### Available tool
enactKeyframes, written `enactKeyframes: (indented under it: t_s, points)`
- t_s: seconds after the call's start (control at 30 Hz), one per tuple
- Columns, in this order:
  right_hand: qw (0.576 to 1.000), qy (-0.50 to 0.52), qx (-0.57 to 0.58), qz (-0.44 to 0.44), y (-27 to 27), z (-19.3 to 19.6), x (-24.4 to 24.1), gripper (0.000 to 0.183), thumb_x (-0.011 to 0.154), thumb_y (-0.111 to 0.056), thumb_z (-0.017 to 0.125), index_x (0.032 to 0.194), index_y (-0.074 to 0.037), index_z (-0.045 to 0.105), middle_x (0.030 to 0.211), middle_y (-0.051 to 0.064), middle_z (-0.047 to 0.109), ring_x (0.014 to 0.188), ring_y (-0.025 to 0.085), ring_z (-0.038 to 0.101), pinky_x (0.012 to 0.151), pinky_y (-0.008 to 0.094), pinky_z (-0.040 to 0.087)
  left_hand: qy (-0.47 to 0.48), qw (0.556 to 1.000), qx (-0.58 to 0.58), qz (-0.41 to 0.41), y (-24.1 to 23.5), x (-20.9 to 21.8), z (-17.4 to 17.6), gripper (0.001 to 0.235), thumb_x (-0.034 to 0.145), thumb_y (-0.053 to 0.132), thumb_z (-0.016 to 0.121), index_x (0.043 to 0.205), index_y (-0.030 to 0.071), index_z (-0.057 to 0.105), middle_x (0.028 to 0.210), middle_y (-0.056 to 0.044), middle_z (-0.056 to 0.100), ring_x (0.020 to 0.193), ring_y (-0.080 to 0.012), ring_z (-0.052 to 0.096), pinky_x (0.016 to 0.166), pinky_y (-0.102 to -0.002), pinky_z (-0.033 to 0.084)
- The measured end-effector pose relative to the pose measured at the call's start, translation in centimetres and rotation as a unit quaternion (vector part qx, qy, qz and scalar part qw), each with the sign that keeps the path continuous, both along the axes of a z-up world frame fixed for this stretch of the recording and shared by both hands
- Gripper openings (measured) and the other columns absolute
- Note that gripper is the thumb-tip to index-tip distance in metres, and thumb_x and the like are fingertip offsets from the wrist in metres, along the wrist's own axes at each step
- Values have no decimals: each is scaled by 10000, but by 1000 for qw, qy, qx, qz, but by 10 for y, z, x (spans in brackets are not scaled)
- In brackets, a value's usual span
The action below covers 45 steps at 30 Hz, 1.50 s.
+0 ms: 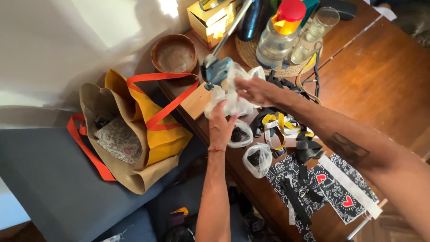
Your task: Cutting fabric and assembling plastic buckles onto straps on a workshop table
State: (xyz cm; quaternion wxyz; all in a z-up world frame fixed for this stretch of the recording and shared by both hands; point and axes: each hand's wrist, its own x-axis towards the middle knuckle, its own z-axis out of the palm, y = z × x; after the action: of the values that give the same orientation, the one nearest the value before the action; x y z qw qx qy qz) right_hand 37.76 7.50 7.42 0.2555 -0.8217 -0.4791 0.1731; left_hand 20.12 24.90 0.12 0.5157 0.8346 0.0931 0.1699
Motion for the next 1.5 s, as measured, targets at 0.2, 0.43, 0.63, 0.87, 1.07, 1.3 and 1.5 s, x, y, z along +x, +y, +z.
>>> enactKeyframes:
  t_s: [0.2, 0.43, 0.63, 0.87, 1.07, 1.3, 1.5]
  points:
    - [872, 359, 222, -246, -28, 30, 12, 294, 1217, -429, 466, 1316, -158, 522, 846, 220, 774, 771, 401, 762, 748, 480, 599, -33, 999, -2, 9, -17, 7, -13, 1028, 812, 316, 1051, 1667, 6, 573, 1471, -325, 711, 1393, -514, 709, 1197, -586, 608]
    - [731, 468, 385, -315, -45, 94, -21, 123, 1105, -316, 665, 1106, -231, 576, 738, 195, 779, 696, 338, 833, 707, 401, 628, 95, 851, -512, -71, -83, 5, 16, 939, 1042, 553, 915, 1740, 61, 525, 1606, -333, 613, 1483, -452, 641, 1283, -631, 502]
    - [814, 497, 173, -247, -146, 44, -6, 212, 899, 20, 471, 1028, -65, 616, 813, 35, 551, 607, 226, 577, 587, 300, 436, 20, 872, -474, 117, -102, 4, 63, 636, 946, 300, 1025, 1417, -2, 724, 1311, -285, 766, 1300, -454, 781, 1116, -591, 688]
    - [831, 471, 190, -227, -121, 80, -50, 259, 1081, 87, 571, 1210, 48, 792, 1046, 145, 739, 871, 239, 718, 797, 370, 605, 21, 870, -481, 102, -120, 14, 13, 204, 1099, 240, 829, 1249, 108, 872, 1130, -234, 866, 1007, -296, 856, 840, -423, 748]
    - [904, 350, 159, -186, -109, 90, -50, 114, 1088, 59, 685, 1134, -12, 763, 1114, 166, 806, 1105, 345, 815, 1135, 563, 609, -8, 744, -667, -33, -122, 3, -25, 476, 1146, 240, 632, 1598, 108, 700, 1099, -17, 735, 1097, -136, 762, 1092, -419, 658]
    - [958, 236, 67, -150, -89, 96, -59, 115, 1055, 79, 735, 1082, -10, 802, 1044, 182, 861, 1012, 345, 845, 1080, 508, 640, -48, 762, -644, -48, -111, -22, 56, 404, 1181, 154, 660, 1582, 114, 701, 1035, 23, 730, 1001, -67, 717, 1045, -369, 649]
    - [973, 100, -100, -185, -66, 111, -75, 189, 1024, 49, 705, 1175, 46, 818, 1028, 253, 832, 926, 401, 821, 927, 480, 679, -42, 796, -604, 8, -119, -20, 25, 320, 1184, 156, 689, 1501, 152, 731, 1192, 37, 821, 983, -38, 718, 937, -276, 621]
